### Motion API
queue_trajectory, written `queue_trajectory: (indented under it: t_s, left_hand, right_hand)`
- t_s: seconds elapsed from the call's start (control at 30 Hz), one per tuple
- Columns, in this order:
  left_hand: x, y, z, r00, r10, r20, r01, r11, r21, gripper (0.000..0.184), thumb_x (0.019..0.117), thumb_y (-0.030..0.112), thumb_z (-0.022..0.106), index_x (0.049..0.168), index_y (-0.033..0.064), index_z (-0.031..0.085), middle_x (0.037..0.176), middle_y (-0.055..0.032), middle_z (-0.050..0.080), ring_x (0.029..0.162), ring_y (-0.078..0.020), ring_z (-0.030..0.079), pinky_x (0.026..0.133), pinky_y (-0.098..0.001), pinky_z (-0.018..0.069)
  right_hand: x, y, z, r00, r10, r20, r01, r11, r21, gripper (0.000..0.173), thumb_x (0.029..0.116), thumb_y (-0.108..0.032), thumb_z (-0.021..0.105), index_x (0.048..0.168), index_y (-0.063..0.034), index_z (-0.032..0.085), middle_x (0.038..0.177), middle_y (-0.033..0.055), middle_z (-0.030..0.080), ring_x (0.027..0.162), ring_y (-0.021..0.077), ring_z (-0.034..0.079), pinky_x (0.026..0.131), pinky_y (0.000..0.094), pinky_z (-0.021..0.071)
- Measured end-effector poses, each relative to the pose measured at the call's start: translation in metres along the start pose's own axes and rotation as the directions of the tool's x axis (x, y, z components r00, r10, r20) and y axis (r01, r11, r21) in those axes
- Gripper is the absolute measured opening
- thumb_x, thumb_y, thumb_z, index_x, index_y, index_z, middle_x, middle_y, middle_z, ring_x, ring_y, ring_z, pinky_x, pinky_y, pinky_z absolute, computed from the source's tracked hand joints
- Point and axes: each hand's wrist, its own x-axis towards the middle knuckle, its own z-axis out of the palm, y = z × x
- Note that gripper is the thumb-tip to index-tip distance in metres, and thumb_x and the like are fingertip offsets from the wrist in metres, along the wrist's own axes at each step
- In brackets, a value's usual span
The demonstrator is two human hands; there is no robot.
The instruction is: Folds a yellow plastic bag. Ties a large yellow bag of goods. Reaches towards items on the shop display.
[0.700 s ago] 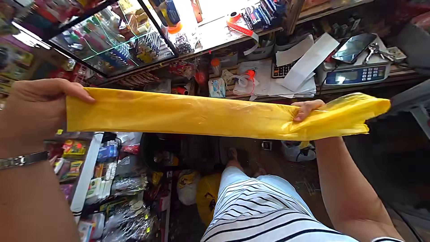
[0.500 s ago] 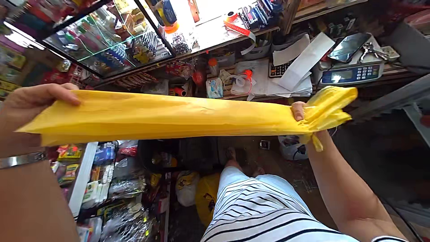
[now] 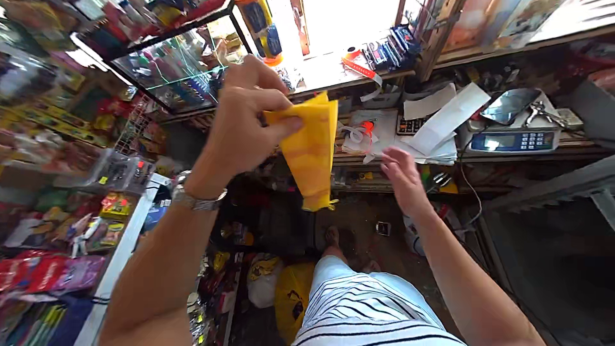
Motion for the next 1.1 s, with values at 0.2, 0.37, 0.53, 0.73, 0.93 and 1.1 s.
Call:
queue_trajectory:
  t_s: [0.2, 0.37, 0.53, 0.73, 0.93, 1.1]
  left_hand:
    - [0.006, 0.002, 0.05, 0.991, -0.051, 0.125, 0.06, 0.996, -0.071, 0.012, 0.0862, 0.024, 0.079, 0.085, 0.0126, 0.077, 0.109, -0.0046, 0.062, 0.113, -0.021, 0.05, 0.096, -0.0368, 0.0401]
    - [-0.005, -0.002, 0.063, 0.98, -0.056, 0.191, 0.083, 0.988, -0.133, 0.019, 0.089, 0.03, 0.077, 0.091, 0.012, 0.072, 0.105, -0.0037, 0.062, 0.106, -0.0205, 0.054, 0.092, -0.0395, 0.0435]
    - [-0.007, 0.005, 0.085, 0.982, -0.055, 0.182, 0.098, 0.968, -0.232, 0.015, 0.0968, 0.021, 0.07, 0.097, 0.0057, 0.07, 0.094, -0.0038, 0.064, 0.09, -0.0106, 0.062, 0.083, -0.0257, 0.0509]
    - [0.017, 0.014, 0.058, 0.973, -0.112, 0.204, 0.154, 0.967, -0.204, 0.02, 0.1015, 0.023, 0.064, 0.103, 0.004, 0.067, 0.093, -0.0048, 0.066, 0.084, -0.0076, 0.065, 0.077, -0.0252, 0.0542]
    - [0.041, 0.011, 0.024, 0.961, -0.202, 0.191, 0.25, 0.928, -0.277, 0.017, 0.1024, 0.028, 0.062, 0.107, 0.0119, 0.064, 0.094, 0.0064, 0.066, 0.086, 0.0026, 0.066, 0.078, -0.0166, 0.0566]
    - [0.047, 0.019, 0.015, 0.954, -0.263, 0.146, 0.293, 0.923, -0.248, 0.018, 0.101, 0.031, 0.064, 0.109, 0.0147, 0.066, 0.096, 0.0115, 0.066, 0.088, 0.0071, 0.065, 0.079, -0.0137, 0.0559]
  right_hand:
    - [0.033, -0.094, 0.08, 0.879, -0.376, 0.295, 0.343, 0.926, 0.156, 0.073, 0.0998, -0.035, 0.062, 0.159, -0.009, 0.027, 0.145, 0.0111, 0.05, 0.126, 0.0178, 0.057, 0.101, 0.0393, 0.0541]
    - [0.019, -0.092, 0.09, 0.893, -0.331, 0.304, 0.329, 0.943, 0.057, 0.039, 0.1119, -0.023, 0.033, 0.147, -0.0095, 0.042, 0.134, 0.0089, 0.054, 0.115, 0.0128, 0.061, 0.093, 0.0324, 0.0565]
    - [0.012, -0.097, 0.089, 0.885, -0.342, 0.315, 0.357, 0.934, 0.013, 0.045, 0.1108, -0.017, 0.034, 0.156, -0.0109, 0.031, 0.137, 0.0096, 0.053, 0.113, 0.012, 0.062, 0.091, 0.0303, 0.0575]
    - [-0.004, -0.055, 0.071, 0.893, -0.339, 0.297, 0.32, 0.941, 0.114, 0.044, 0.111, -0.022, 0.038, 0.153, -0.0153, 0.026, 0.117, 0.0048, 0.061, 0.097, 0.0117, 0.068, 0.079, 0.0303, 0.0615]
    - [-0.033, -0.012, 0.059, 0.934, -0.325, 0.147, 0.329, 0.944, 0.0, 0.018, 0.1099, -0.021, 0.044, 0.125, -0.0103, 0.045, 0.104, 0.0022, 0.06, 0.089, 0.0065, 0.066, 0.076, 0.0263, 0.0597]
    - [-0.043, -0.006, 0.054, 0.929, -0.313, 0.196, 0.338, 0.935, -0.109, 0.031, 0.1101, -0.025, 0.043, 0.11, -0.0024, 0.063, 0.102, 0.0044, 0.063, 0.098, 0.011, 0.06, 0.09, 0.0309, 0.0507]
